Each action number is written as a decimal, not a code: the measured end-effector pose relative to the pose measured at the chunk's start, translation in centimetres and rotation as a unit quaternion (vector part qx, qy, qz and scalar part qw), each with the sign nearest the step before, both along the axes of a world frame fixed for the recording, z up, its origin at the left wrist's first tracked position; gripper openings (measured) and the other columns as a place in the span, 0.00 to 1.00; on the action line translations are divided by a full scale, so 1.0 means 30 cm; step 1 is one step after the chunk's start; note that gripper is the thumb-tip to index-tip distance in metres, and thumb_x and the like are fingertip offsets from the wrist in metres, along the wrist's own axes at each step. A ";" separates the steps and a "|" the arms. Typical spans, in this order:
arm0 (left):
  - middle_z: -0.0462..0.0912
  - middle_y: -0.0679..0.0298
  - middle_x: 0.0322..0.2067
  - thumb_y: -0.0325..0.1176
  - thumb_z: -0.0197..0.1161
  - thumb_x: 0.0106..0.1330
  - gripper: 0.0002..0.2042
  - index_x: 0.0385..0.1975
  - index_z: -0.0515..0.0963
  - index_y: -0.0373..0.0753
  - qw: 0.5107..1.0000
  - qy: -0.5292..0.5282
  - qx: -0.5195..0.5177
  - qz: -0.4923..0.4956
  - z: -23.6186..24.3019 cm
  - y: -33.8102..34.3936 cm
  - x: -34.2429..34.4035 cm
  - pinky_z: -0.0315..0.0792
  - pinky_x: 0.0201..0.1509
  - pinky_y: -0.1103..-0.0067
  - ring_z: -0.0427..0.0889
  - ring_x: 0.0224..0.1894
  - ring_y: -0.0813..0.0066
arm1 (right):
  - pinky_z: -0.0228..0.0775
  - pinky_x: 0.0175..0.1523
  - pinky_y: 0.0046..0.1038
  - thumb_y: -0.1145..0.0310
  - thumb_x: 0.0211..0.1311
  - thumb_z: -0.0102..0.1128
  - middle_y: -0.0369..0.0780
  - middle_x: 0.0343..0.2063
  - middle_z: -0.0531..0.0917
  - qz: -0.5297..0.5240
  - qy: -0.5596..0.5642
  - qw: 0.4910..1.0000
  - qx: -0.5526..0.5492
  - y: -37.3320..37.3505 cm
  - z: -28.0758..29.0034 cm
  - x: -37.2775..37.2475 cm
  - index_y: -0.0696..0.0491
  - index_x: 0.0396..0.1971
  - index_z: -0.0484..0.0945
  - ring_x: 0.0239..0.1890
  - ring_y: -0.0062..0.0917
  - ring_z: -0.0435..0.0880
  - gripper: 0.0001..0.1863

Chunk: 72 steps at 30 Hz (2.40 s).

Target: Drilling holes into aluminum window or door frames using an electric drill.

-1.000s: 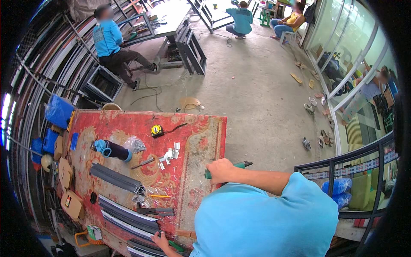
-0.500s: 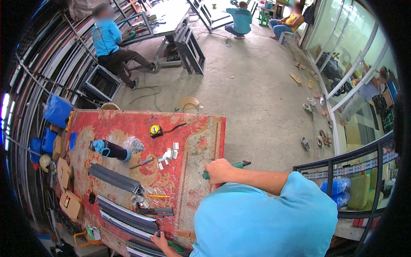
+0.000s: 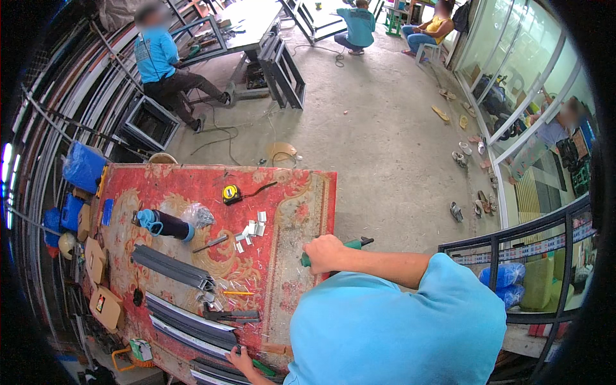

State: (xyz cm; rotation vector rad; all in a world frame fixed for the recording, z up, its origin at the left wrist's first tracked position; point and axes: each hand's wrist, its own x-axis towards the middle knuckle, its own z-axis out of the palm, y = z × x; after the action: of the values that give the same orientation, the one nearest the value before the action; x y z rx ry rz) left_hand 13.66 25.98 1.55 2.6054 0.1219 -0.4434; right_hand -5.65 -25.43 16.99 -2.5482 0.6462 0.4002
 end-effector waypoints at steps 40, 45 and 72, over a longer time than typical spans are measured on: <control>0.74 0.43 0.61 0.28 0.68 0.62 0.26 0.60 0.73 0.25 0.989 -0.122 -0.064 0.050 -0.010 0.071 0.116 0.64 0.71 0.63 0.72 0.64 0.47 | 0.83 0.44 0.42 0.62 0.44 0.70 0.48 0.34 0.89 -0.001 0.027 1.000 0.012 0.008 0.051 0.046 0.56 0.33 0.88 0.40 0.42 0.90 0.16; 0.72 0.34 0.62 0.36 0.71 0.60 0.32 0.61 0.71 0.22 0.981 -0.164 0.012 0.100 -0.096 0.160 0.279 0.63 0.72 0.61 0.72 0.65 0.39 | 0.82 0.43 0.44 0.58 0.43 0.71 0.48 0.33 0.89 0.019 0.033 0.999 0.001 0.014 0.031 0.069 0.55 0.35 0.87 0.40 0.43 0.90 0.20; 0.81 0.41 0.53 0.43 0.71 0.62 0.25 0.56 0.79 0.34 0.932 -0.199 -0.007 0.303 -0.142 0.130 0.259 0.74 0.61 0.61 0.81 0.56 0.44 | 0.80 0.52 0.42 0.51 0.37 0.78 0.54 0.39 0.88 0.014 0.091 0.994 -0.052 0.018 0.127 0.166 0.57 0.54 0.84 0.46 0.46 0.88 0.40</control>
State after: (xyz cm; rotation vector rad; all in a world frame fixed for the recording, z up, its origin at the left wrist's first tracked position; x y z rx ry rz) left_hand 21.43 29.90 -2.71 2.4143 0.7488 0.3014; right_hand -0.67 -24.91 20.80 -2.6422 0.7149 0.6300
